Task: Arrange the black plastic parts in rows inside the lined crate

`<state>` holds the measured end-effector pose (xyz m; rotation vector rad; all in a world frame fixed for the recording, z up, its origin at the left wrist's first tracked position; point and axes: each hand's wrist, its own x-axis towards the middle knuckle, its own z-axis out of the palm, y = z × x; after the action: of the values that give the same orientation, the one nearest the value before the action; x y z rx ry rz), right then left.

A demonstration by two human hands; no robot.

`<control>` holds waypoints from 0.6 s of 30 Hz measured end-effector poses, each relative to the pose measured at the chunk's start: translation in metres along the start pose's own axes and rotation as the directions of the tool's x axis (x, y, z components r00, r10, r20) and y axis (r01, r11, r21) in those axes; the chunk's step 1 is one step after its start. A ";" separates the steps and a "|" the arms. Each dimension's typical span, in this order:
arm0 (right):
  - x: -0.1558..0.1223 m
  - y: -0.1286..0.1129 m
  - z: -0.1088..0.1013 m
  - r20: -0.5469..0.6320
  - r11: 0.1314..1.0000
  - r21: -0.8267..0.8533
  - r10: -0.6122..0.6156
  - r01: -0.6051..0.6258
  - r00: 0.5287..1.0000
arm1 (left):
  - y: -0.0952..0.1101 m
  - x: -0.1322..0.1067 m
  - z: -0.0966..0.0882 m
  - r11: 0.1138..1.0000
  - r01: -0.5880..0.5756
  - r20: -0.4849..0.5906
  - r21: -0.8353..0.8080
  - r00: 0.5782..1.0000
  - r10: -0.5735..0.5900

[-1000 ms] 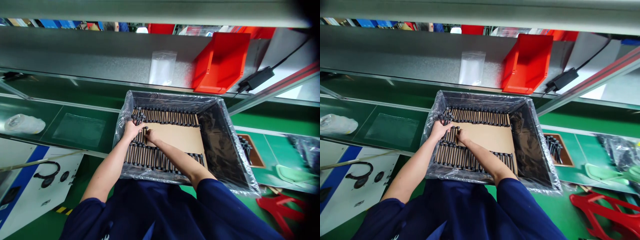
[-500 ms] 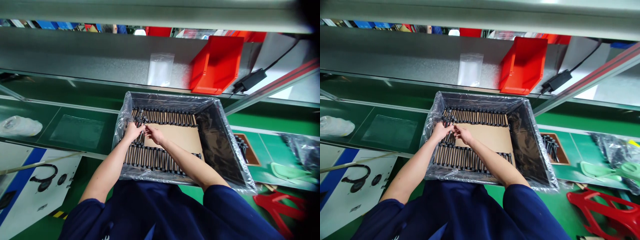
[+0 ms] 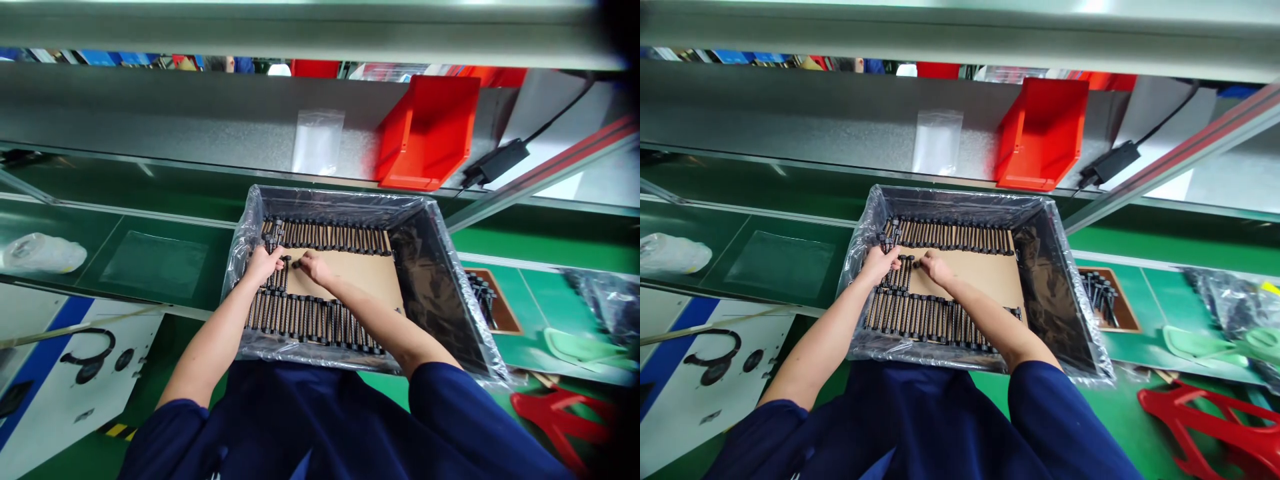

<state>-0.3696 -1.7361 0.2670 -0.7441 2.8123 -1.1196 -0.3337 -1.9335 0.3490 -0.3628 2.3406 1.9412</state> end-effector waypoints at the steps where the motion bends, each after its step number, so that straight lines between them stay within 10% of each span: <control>1: -0.004 0.005 0.008 0.103 0.991 -0.106 -0.064 0.075 0.993 | 0.000 0.000 -0.001 1.000 -0.009 -0.002 0.006 1.000 0.009; 10: -0.019 0.008 0.050 0.403 0.858 -0.300 -0.282 0.417 0.871 | -0.003 0.003 -0.002 0.998 -0.055 -0.041 -0.038 0.998 0.054; 15: -0.018 0.002 0.044 0.222 0.992 -0.040 -0.110 0.121 0.969 | -0.007 0.007 0.002 0.990 -0.053 -0.024 -0.130 0.998 0.051; 18: -0.011 -0.015 0.032 0.045 0.900 0.400 0.168 -0.172 0.985 | -0.009 0.007 0.006 0.990 -0.028 0.037 -0.139 0.999 0.033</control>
<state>-0.3478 -1.7610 0.2513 -0.4531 2.4472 -1.5801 -0.3384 -1.9303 0.3377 -0.2966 2.2068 2.1110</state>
